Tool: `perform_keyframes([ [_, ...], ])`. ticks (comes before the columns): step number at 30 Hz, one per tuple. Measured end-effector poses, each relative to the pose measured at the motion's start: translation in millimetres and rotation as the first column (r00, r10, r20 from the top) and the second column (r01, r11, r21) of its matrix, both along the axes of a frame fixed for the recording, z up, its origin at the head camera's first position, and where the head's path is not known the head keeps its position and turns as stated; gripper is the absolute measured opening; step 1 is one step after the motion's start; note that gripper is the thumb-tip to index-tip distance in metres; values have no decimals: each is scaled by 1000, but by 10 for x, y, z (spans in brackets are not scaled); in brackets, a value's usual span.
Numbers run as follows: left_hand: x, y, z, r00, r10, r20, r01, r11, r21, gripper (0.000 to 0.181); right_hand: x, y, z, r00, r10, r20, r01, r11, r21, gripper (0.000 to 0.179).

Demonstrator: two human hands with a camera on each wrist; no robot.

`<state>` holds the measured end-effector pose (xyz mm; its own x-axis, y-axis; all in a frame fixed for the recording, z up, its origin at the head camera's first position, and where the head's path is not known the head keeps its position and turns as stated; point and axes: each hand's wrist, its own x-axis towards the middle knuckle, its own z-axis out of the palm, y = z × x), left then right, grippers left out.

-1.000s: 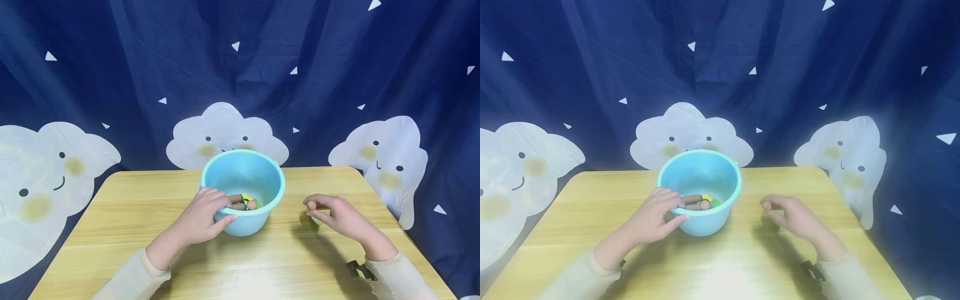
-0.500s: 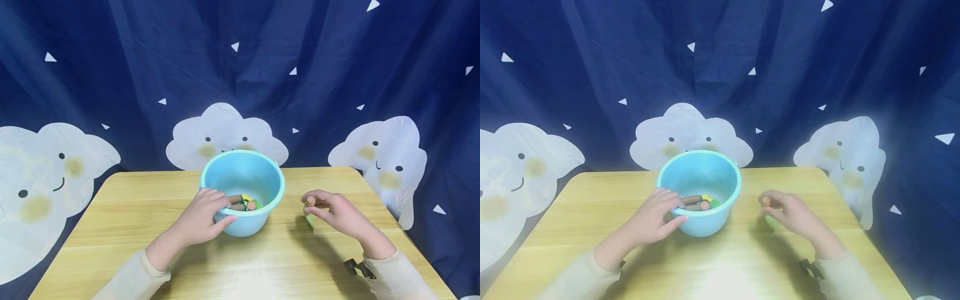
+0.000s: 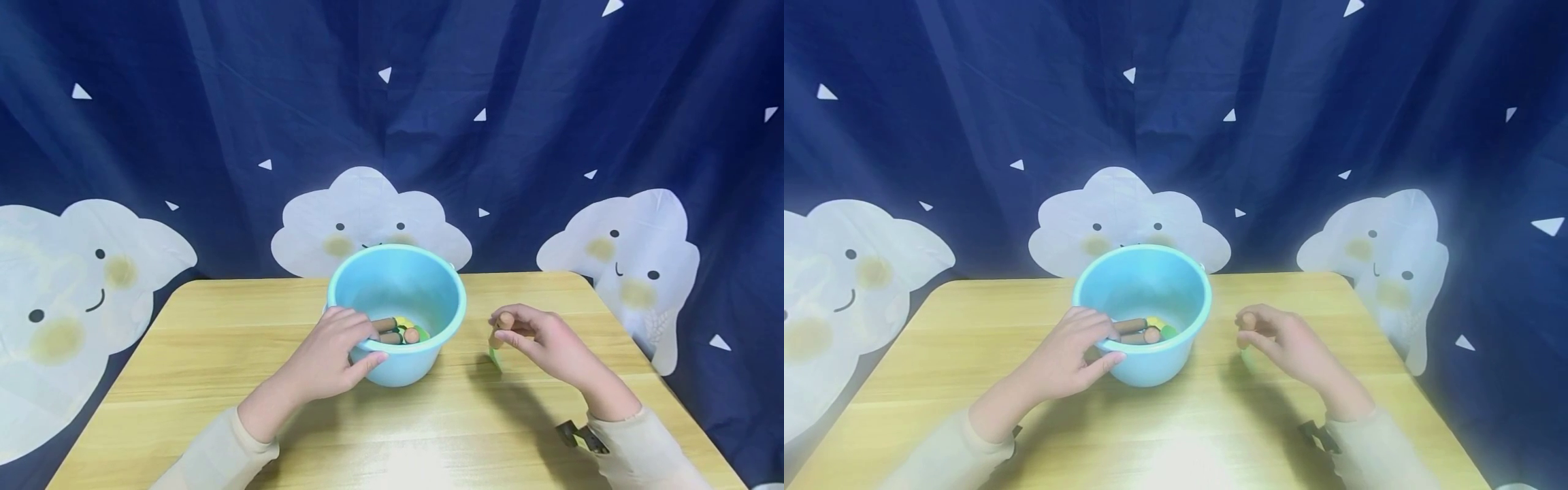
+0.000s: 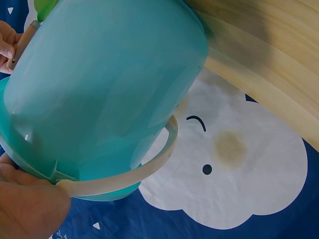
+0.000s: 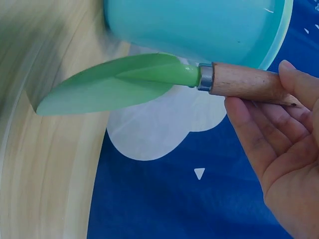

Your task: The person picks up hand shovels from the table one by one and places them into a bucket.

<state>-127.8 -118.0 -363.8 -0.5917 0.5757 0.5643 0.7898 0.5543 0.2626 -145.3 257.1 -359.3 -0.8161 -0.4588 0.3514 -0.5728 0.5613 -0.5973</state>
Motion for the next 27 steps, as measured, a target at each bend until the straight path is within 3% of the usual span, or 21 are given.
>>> perform_keyframes([
  [18,0,4,-11,1000,-10,-10,10,1000,10,20,-16,-57,28,1000,27,-14,-28,995,-100,19],
  [27,4,2,-2,1000,-11,-6,11,1000,9,23,3,-78,132,999,-19,-47,14,996,-91,22],
])
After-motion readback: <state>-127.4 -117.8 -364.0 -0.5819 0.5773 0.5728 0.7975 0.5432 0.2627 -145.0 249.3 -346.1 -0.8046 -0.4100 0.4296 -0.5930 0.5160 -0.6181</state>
